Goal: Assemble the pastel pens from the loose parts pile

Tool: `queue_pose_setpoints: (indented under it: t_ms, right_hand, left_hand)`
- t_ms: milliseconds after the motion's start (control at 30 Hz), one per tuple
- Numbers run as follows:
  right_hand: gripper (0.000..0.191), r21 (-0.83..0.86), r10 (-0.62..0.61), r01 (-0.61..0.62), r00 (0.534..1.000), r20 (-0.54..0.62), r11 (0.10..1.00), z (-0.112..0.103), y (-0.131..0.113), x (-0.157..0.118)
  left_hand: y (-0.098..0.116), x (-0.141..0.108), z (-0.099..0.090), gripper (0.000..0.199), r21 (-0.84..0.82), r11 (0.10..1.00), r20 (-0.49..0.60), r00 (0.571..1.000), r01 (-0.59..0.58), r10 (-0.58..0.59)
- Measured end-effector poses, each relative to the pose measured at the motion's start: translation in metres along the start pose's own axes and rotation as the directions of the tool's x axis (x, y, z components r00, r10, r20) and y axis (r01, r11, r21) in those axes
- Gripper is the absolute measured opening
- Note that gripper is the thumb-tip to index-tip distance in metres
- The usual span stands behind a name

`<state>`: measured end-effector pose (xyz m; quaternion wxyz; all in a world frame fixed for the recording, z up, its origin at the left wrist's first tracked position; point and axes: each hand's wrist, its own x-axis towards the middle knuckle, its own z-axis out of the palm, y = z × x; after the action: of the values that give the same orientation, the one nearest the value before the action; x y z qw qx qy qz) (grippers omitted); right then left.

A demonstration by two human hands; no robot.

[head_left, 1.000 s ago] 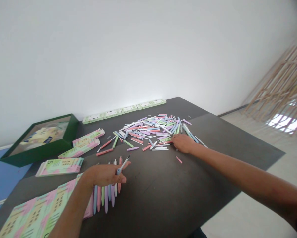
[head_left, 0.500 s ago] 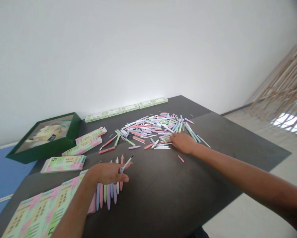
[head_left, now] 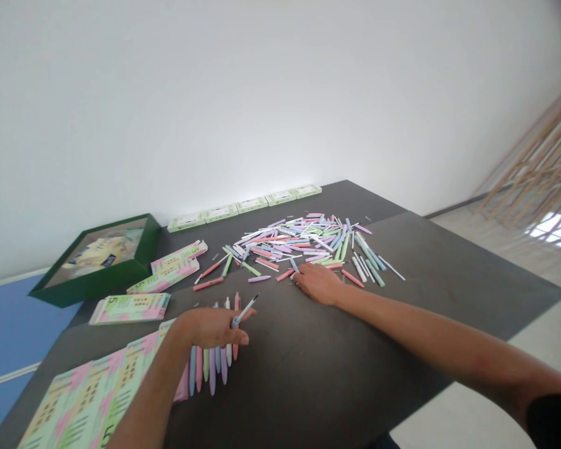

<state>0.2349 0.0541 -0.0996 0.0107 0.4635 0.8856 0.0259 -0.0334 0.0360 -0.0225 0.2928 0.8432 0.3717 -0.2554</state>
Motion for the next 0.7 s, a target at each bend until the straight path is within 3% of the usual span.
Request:
queue_pose_setpoints:
  t_ms: [267, 500, 700]
  right_hand:
    - [0.022, 0.022, -0.002, 0.002, 1.0, 0.0, 1.0, 0.002, 0.001, -0.023]
    - [0.021, 0.038, -0.091, 0.094, 0.994, -0.053, 0.995, 0.008, -0.011, -0.016]
    - [0.022, 0.062, -0.074, 0.078, 0.995, -0.07, 0.995, 0.016, -0.011, -0.018]
  left_hand:
    - [0.001, 0.003, 0.002, 0.058, -0.057, 0.998, 0.035, 0.999, 0.009, -0.007]
    - [0.0, 0.005, 0.005, 0.062, -0.04, 0.999, 0.044, 0.999, 0.03, -0.028]
    - [0.001, 0.004, 0.004, 0.057, -0.005, 1.0, 0.02, 1.0, -0.001, 0.001]
